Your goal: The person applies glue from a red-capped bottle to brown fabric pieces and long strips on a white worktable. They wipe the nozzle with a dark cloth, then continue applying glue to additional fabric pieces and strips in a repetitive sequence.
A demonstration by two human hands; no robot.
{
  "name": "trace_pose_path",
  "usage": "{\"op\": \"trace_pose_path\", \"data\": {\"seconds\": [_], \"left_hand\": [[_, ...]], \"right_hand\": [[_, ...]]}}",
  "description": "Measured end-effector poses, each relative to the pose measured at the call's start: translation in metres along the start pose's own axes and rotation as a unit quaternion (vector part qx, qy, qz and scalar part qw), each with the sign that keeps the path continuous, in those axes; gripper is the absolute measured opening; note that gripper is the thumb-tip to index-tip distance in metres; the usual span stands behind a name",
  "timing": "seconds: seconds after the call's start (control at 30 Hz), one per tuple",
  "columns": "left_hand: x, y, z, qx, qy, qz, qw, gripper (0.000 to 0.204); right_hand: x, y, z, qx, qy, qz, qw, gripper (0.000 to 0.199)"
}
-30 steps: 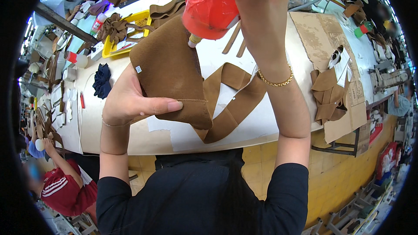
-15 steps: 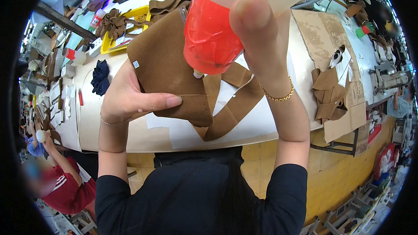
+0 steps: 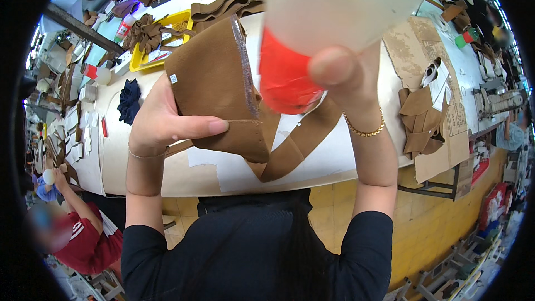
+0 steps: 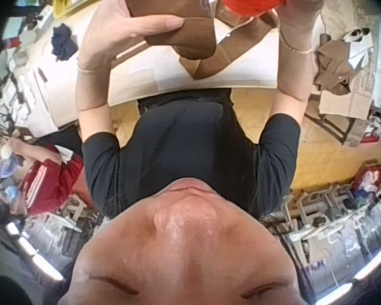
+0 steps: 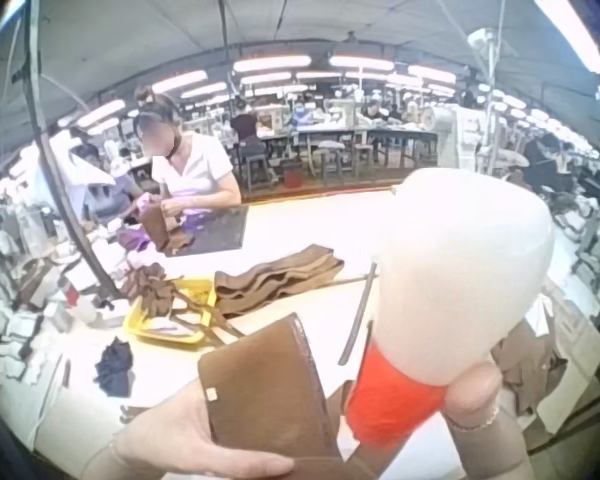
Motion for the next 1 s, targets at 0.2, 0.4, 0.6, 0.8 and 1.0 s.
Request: {"op": "trace_pose_path", "data": {"seconds": [0.2, 0.4, 0.6, 0.8, 1.0], "left_hand": [[0.002, 0.027, 0.022, -0.109, -0.032, 0.085, 0.990, 0.047], [0.006, 0.058, 0.043, -0.100, -0.211, 0.090, 0.968, 0.058], [0.007, 0.079, 0.083, -0.152, -0.086, -0.128, 0.976, 0.072], [-0.006, 0.084, 0.107, -0.204, -0.074, -0.357, 0.908, 0.078], [-0.020, 0.101, 0.117, -0.098, -0.037, -0.571, 0.814, 0.060]], "right_hand": [[-0.004, 0.028, 0.028, 0.268, -0.176, -0.013, 0.947, 0.091], [-0.058, -0.022, 0.081, 0.537, -0.352, -0.064, 0.764, 0.090], [-0.077, -0.076, 0.096, 0.593, -0.419, -0.080, 0.683, 0.086], [-0.071, -0.096, 0.100, 0.579, -0.491, -0.048, 0.650, 0.082], [-0.065, -0.071, 0.109, 0.587, -0.411, -0.088, 0.692, 0.089]]}}
Point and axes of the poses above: each hand's wrist, its own x-axis towards the middle knuckle, its own y-axis out of the back of the hand, z = x × y, the point moved 3 cm from there along x, towards the middle knuckle, and after that the axes turned 1 degree about -z, right-handed, at the moved point
